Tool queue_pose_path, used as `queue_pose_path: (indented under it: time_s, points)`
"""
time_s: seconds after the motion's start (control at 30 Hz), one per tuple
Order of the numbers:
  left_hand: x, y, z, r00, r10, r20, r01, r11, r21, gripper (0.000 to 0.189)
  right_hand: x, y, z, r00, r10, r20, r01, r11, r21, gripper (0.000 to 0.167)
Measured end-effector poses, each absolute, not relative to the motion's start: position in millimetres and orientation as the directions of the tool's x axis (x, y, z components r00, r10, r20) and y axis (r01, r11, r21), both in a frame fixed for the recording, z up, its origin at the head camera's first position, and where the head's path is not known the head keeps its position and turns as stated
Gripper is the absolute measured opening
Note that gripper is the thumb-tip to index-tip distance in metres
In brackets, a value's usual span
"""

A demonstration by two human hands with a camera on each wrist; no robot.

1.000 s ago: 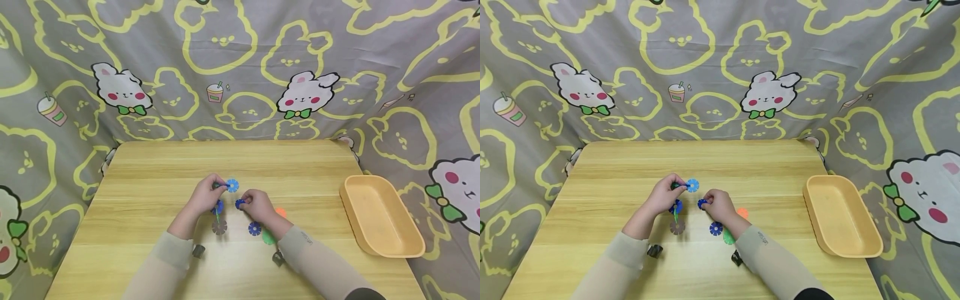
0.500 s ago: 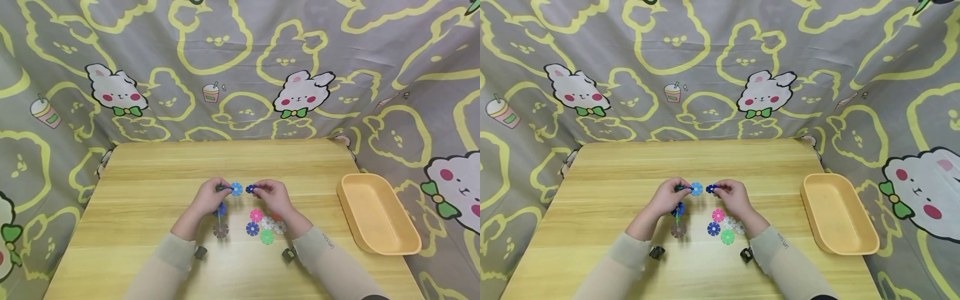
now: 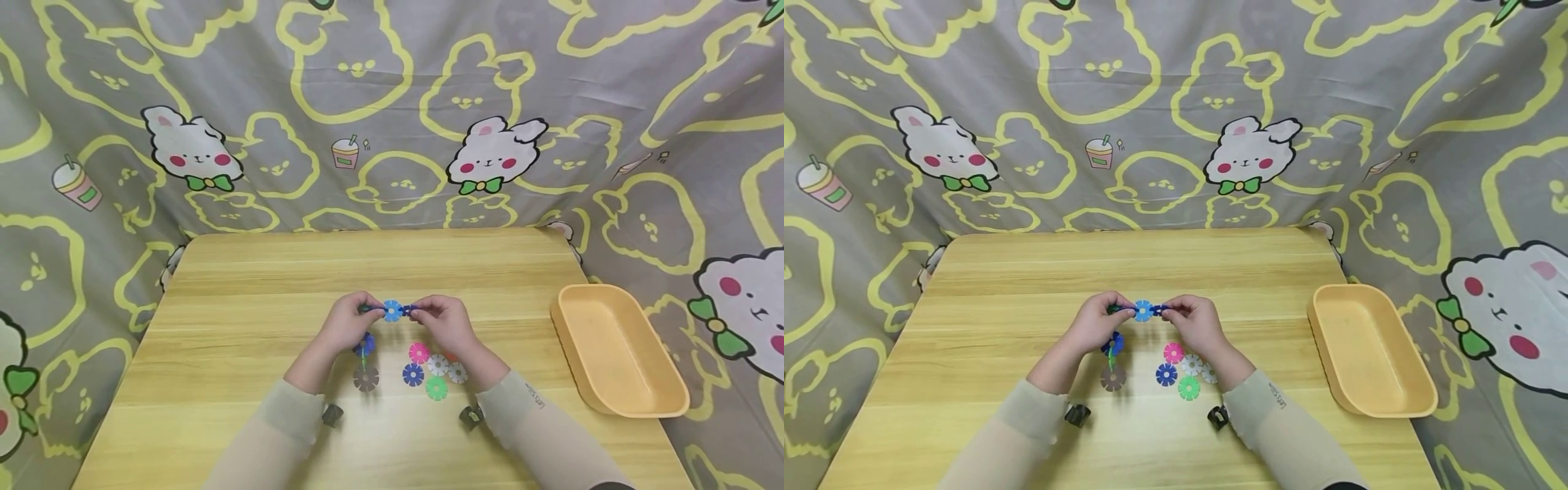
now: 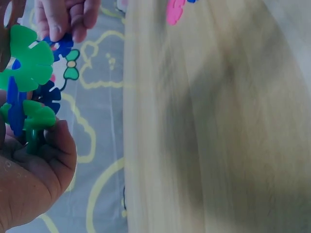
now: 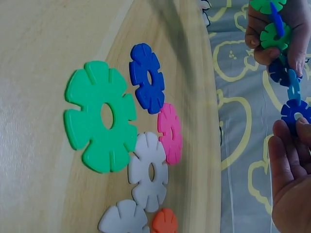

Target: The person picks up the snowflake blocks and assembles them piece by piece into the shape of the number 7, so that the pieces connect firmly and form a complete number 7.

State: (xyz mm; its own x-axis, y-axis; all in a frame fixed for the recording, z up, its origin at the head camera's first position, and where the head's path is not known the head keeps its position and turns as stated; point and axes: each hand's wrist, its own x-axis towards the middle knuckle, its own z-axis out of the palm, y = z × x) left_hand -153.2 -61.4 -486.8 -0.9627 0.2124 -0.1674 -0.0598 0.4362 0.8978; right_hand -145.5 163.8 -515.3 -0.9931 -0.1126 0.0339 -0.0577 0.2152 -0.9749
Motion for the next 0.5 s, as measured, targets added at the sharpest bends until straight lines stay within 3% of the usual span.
queue_pose_path:
  time_s: [0.5]
  points:
    - [-151.1, -49.1, -488.6, -0.971, 0.195, -0.139, -0.050, 0.402, 0.914, 0.007, -145.2, 174.1, -508.5, -0.979, -0.149, 0.140, -0.177, 0.273, -0.946, 0.008]
